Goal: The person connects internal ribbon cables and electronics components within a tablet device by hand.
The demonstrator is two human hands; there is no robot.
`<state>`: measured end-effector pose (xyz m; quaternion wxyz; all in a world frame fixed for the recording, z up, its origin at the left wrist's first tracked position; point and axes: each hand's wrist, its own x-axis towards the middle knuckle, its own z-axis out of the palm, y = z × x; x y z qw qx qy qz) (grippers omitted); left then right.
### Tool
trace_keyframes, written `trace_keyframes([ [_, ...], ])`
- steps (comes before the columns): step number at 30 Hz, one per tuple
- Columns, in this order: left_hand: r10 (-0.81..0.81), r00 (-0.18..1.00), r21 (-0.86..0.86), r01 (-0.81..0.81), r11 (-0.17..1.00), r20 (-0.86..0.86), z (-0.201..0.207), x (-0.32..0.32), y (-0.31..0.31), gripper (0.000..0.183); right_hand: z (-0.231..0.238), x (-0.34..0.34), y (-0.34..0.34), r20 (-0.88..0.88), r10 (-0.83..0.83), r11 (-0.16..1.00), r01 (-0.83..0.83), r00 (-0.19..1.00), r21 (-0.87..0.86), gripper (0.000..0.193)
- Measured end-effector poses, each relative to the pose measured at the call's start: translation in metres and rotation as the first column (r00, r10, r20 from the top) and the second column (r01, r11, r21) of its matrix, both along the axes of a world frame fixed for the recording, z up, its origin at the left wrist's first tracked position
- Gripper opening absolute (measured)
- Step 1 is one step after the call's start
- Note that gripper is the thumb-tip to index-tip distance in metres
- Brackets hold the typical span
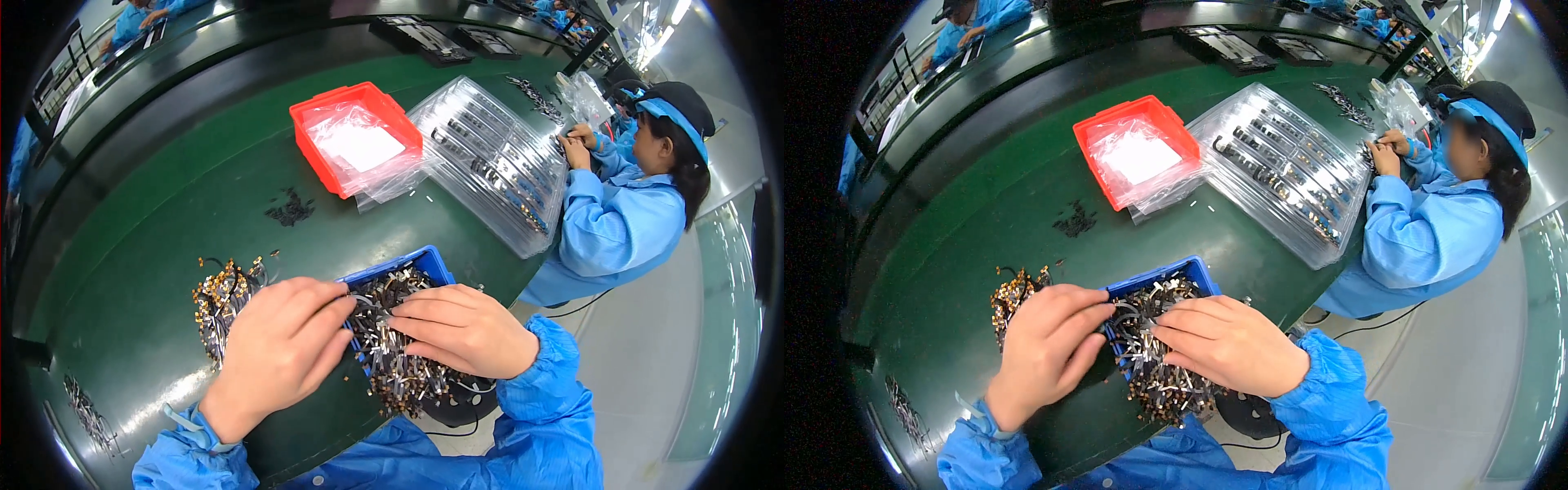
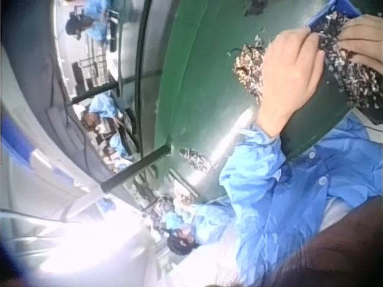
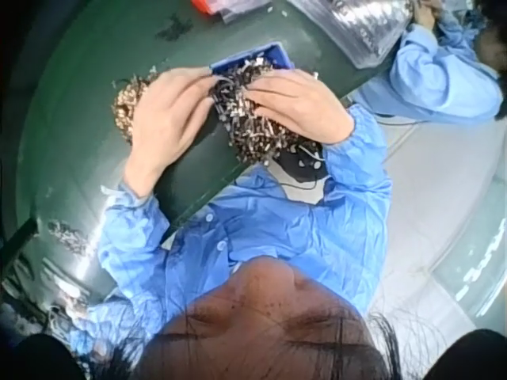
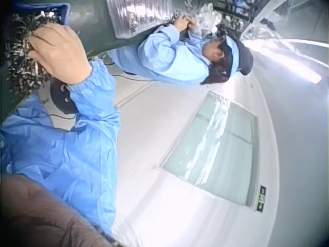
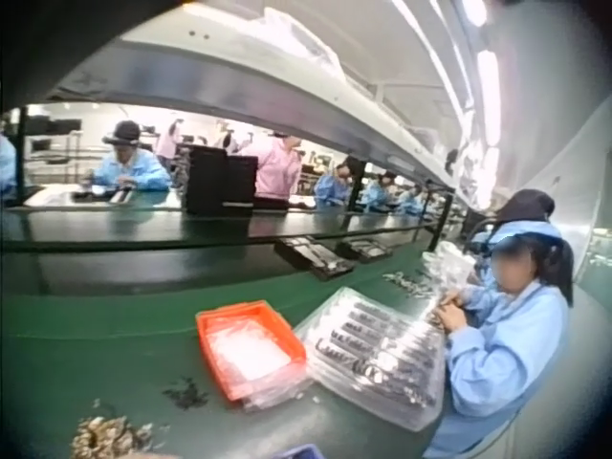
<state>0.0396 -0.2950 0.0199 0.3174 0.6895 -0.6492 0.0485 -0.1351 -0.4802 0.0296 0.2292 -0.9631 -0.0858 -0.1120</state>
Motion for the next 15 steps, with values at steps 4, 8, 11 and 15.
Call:
trace_keyframes([
  [4, -0.063, 0.991, 0.104, 0.051, 0.993, 0.118, -0.002, -0.005, -0.008, 0.033, 0.013, -0.003, -0.017, 0.129, -0.1, 0.995, 0.096, 0.987, 0.039, 0.026],
  [8, -0.013, 0.989, 0.086, 0.0, 0.996, 0.148, 0.003, -0.006, -0.003, 0.037, 0.007, 0.012, -0.046, 0.178, -0.338, 0.941, 0.327, 0.924, 0.091, 0.026],
  [11, -0.019, 0.988, 0.057, 0.011, 0.998, 0.151, 0.007, -0.007, 0.0, 0.036, -0.006, 0.018, -0.048, 0.132, -0.325, 0.943, 0.309, 0.937, 0.127, 0.027],
  [15, -0.05, 0.99, 0.066, 0.041, 0.997, 0.132, 0.01, -0.011, 0.004, 0.036, -0.017, 0.023, -0.053, 0.177, -0.303, 0.95, 0.284, 0.936, 0.127, 0.024],
])
